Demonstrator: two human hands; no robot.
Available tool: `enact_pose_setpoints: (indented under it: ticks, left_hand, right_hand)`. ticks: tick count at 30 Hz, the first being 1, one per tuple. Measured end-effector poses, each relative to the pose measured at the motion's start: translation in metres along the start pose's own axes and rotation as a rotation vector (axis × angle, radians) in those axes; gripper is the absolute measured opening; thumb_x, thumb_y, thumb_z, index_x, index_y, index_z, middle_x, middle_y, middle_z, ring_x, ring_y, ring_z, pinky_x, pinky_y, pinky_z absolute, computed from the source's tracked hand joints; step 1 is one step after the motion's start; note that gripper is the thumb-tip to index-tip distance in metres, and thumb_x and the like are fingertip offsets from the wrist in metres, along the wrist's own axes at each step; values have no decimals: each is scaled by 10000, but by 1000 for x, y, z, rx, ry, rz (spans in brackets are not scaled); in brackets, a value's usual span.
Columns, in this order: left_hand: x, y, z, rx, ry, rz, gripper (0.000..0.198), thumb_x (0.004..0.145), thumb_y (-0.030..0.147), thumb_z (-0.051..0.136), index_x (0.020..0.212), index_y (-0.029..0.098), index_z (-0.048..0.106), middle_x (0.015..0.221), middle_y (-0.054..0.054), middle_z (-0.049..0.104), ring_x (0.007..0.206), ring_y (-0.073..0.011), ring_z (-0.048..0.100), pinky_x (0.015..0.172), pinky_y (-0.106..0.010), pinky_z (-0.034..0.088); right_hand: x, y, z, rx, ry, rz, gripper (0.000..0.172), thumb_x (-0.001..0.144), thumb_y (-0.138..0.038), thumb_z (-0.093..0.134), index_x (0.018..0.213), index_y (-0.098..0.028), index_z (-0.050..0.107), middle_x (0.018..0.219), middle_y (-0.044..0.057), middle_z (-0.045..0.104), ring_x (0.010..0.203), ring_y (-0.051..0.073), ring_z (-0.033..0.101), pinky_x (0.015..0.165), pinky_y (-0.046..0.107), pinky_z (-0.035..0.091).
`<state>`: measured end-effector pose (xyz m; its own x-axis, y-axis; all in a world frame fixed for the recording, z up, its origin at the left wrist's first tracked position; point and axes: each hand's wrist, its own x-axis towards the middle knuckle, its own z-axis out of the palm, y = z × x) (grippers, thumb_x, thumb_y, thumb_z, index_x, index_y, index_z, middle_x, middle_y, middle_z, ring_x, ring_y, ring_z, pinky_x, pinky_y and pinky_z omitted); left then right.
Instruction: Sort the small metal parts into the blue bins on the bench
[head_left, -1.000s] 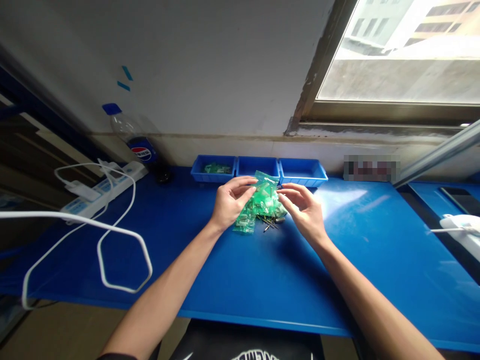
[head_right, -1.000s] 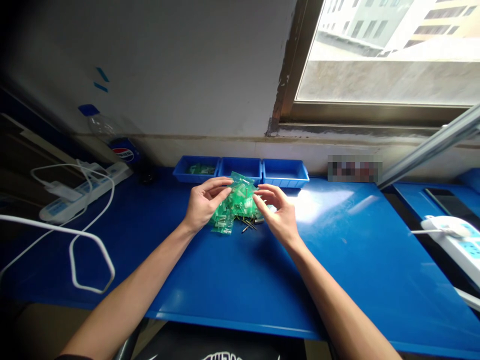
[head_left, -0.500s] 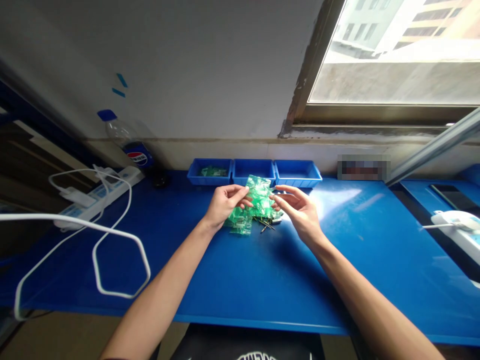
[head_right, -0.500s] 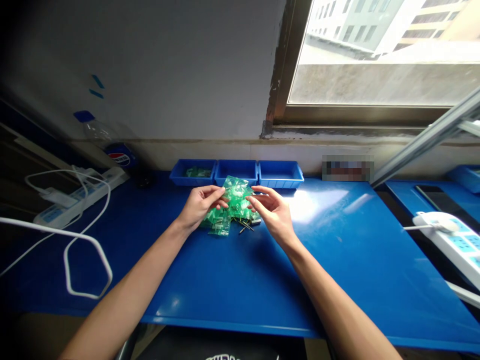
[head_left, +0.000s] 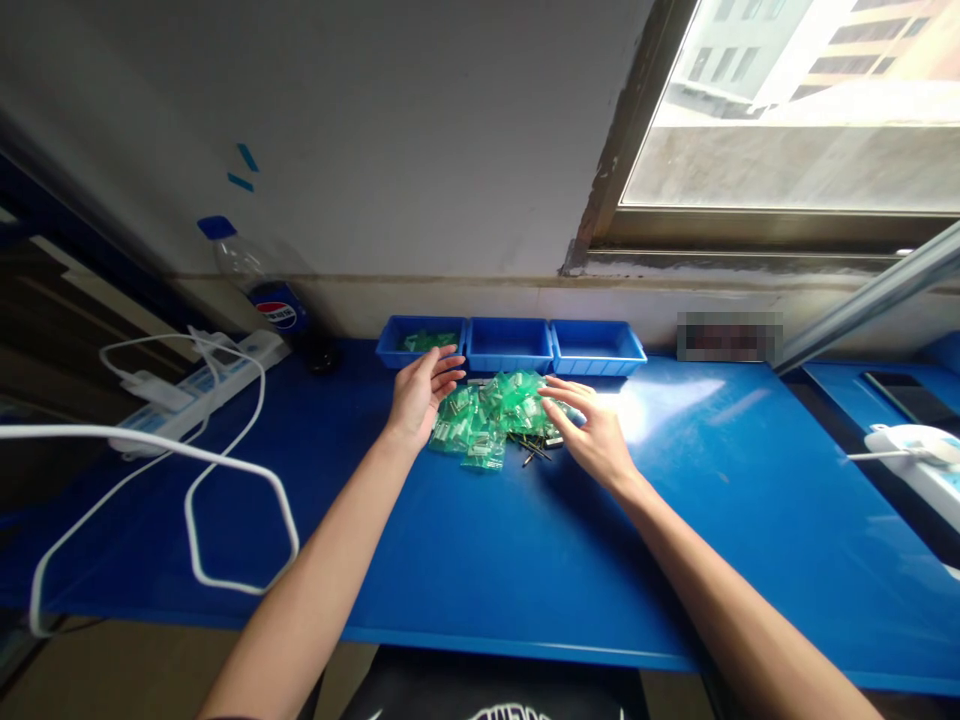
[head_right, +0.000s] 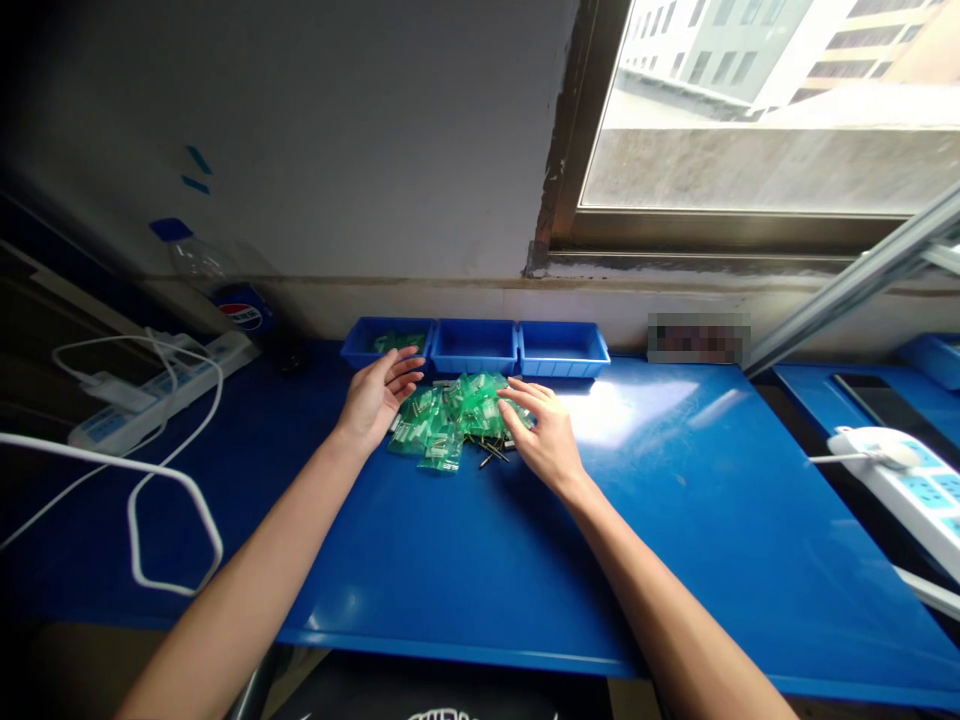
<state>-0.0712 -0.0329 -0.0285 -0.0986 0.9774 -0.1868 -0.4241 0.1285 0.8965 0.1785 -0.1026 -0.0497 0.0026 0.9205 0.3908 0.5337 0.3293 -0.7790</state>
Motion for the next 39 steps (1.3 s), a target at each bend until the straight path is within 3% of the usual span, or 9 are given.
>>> enact_pose_setpoints:
  ticks: [3,8,12,16,23,27,30,35,39]
  left_hand:
    - [-8,-5,7,106,-90,37,388,886,480,760,1012,115,795,978,-115,809,727,-116,742,606,-177,534]
    - [-16,-11,13,284,-179,142,434,883,554,732,949,132,807,932,-118,807,748,-166,748,636,-230,533]
    - [-16,-16,12,504,-209,299,373,919,510,693,941,158,816,956,-98,811,839,-209,761,676,-256,554]
    - [-16,-22,11,607,-253,369,333,968,457,635,985,178,816,995,-78,816,892,-223,766,725,-276,584]
    - [-20,-24,12,762,-251,516,243,979,361,637,1016,201,816,1058,-56,819,924,-212,766,794,-295,595]
    - [-22,-25,13,908,-284,639,179,936,248,667,1035,211,812,1109,-50,811,962,-215,748,775,-308,586]
    - [-22,-27,13,981,-304,702,190,925,208,674,1054,224,813,1127,-45,812,1086,-242,724,905,-359,586]
    - [-22,-27,13,986,-331,707,204,929,192,671,1071,220,814,1152,-48,808,1117,-239,722,1032,-400,564]
    - [-22,-27,13,990,-326,716,198,926,188,673,1061,216,815,1135,-47,812,1105,-239,728,1030,-405,565]
  right_hand:
    - [-1,0,1,-14,11,-14,287,982,-452,661,1172,-296,808,1296,101,763,1280,321,651,1122,575,495]
    - [1,-1,2,-73,-10,-68,258,991,-432,654,1128,-286,818,1479,84,657,1351,330,590,1150,589,468]
    - [3,-1,4,-132,-44,-130,267,1009,-394,637,1174,-266,803,1430,78,695,1328,329,584,1128,584,487]
    - [5,-4,2,-200,-30,-221,278,1024,-336,621,1213,-222,789,1322,86,756,1253,322,600,1100,560,511]
    - [7,-13,-8,-171,-64,-317,327,1025,-307,617,1329,-258,727,1362,95,717,1279,303,614,1103,528,529]
    - [5,-5,-8,-116,-86,-265,228,1012,-366,641,1135,-244,789,1449,139,624,1293,298,638,1075,502,559]
    - [4,3,-5,-118,-121,-224,239,1026,-389,617,1078,-245,801,1541,121,581,1373,312,603,1142,529,515]
    - [5,9,1,-138,-67,-179,255,1032,-381,604,1096,-238,806,1329,122,745,1257,302,698,1103,536,558]
    - [7,8,-1,-154,63,-276,185,998,-323,652,1061,-253,811,1191,101,799,1107,275,763,1017,502,620]
